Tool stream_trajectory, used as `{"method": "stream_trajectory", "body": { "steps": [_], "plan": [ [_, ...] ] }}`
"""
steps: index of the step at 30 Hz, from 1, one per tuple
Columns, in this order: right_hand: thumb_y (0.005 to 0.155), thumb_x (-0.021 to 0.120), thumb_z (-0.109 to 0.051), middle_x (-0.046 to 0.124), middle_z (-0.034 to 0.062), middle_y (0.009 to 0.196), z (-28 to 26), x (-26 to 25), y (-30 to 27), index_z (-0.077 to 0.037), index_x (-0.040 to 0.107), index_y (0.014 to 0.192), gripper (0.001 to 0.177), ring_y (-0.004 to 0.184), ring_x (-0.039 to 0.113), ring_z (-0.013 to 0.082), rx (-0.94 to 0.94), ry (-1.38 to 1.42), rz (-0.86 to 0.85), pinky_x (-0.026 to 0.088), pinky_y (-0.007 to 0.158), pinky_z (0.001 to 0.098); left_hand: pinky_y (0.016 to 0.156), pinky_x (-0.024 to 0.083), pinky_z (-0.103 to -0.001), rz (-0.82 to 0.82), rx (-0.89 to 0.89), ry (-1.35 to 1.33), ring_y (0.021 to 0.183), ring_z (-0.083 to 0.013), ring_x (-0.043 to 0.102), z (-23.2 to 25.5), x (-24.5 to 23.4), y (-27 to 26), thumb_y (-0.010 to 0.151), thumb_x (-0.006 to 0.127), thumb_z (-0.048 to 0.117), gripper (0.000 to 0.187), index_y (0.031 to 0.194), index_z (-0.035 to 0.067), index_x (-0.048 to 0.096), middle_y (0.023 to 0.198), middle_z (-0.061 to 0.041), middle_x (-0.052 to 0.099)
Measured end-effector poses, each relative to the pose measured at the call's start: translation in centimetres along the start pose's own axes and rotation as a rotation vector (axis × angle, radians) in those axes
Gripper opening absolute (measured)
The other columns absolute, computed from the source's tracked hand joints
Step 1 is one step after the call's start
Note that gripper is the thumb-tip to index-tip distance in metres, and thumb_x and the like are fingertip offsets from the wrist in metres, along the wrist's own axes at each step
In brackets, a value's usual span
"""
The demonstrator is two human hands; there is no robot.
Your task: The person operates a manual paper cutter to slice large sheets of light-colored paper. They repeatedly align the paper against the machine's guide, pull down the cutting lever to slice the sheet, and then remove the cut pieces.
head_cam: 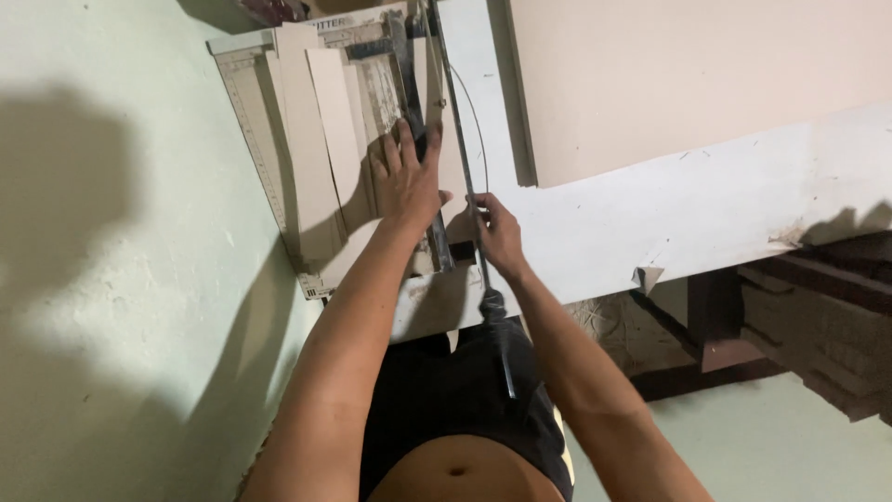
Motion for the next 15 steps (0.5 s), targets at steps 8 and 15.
{"method": "stream_trajectory", "body": {
  "steps": [8,15],
  "plan": [
    [0.105,0.047,-0.006,0.064,0.0146,0.133,-2.7,0.7,2.4,-0.021,0.044,0.154,0.051,0.13,0.06,0.0364,-0.078,-0.387,-0.147,0.046,0.113,0.0524,0.118,0.008,-0.075,-0.097,-0.009,0.075,0.156,-0.0445,0.002,-0.9,1.2,0.5,0.095,0.074,0.028,0.096,0.165,0.024,0.008,0.169,-0.024,-0.001],
    [0.105,0.044,-0.008,0.065,0.0125,0.123,-1.8,0.6,3.5,-0.028,0.044,0.153,0.051,0.121,0.064,0.0371,-0.119,-0.407,-0.153,0.047,0.111,0.0542,0.116,0.008,-0.078,-0.122,-0.003,0.135,0.154,-0.0487,-0.005,-0.3,2.7,1.0,0.084,0.085,0.031,0.104,0.163,0.015,0.021,0.167,-0.027,-0.01]
  ]
}}
Point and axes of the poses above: each hand's wrist, its own y-axis towards the middle knuckle, its own x-axis out of the palm, z = x × y, the point moved 9 cm from there along y, towards the middle knuckle
